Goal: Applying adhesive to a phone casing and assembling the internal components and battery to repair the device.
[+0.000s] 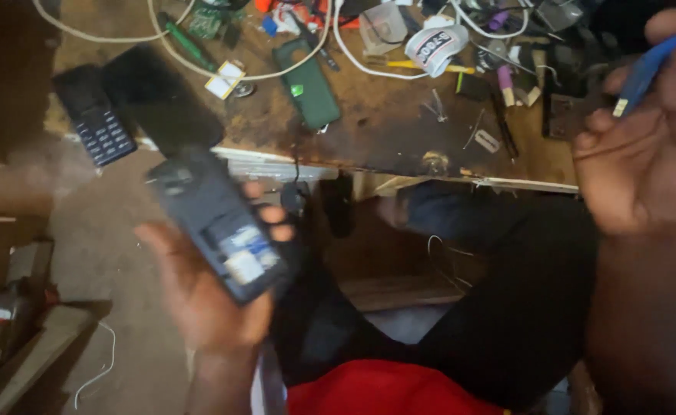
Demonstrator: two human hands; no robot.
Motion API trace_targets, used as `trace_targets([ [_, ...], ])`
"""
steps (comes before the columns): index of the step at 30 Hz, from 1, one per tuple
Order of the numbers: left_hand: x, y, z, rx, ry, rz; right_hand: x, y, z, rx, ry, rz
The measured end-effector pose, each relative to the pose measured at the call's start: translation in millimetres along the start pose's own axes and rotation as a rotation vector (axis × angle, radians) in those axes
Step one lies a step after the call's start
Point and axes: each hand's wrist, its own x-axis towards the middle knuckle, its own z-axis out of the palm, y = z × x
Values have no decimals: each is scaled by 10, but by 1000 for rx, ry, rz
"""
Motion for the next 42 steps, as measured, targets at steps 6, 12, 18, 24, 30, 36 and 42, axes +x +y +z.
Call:
trace_targets([
  [6, 107, 123, -128, -3, 126, 86, 32, -13, -173, -19, 24, 18],
  [12, 176, 27, -208, 77, 197, 83, 14, 6, -229, -203, 5, -92],
  [18, 219, -3, -239, 64, 161, 59, -6, 45, -262, -312, -17, -130],
  [24, 238, -187, -149, 43, 49, -26, 16, 68, 65, -650, -147, -61],
  [30, 158, -760, -691, 30, 98, -185, 663, 883, 240, -1105, -722, -225],
  [36, 166, -1102, -1118, 50, 45, -250, 1115, 1920, 265, -1152, -665, -473],
  [42, 184, -1142, -1243, 54, 19, -304, 1188, 1968, 215, -1307, -594, -625],
])
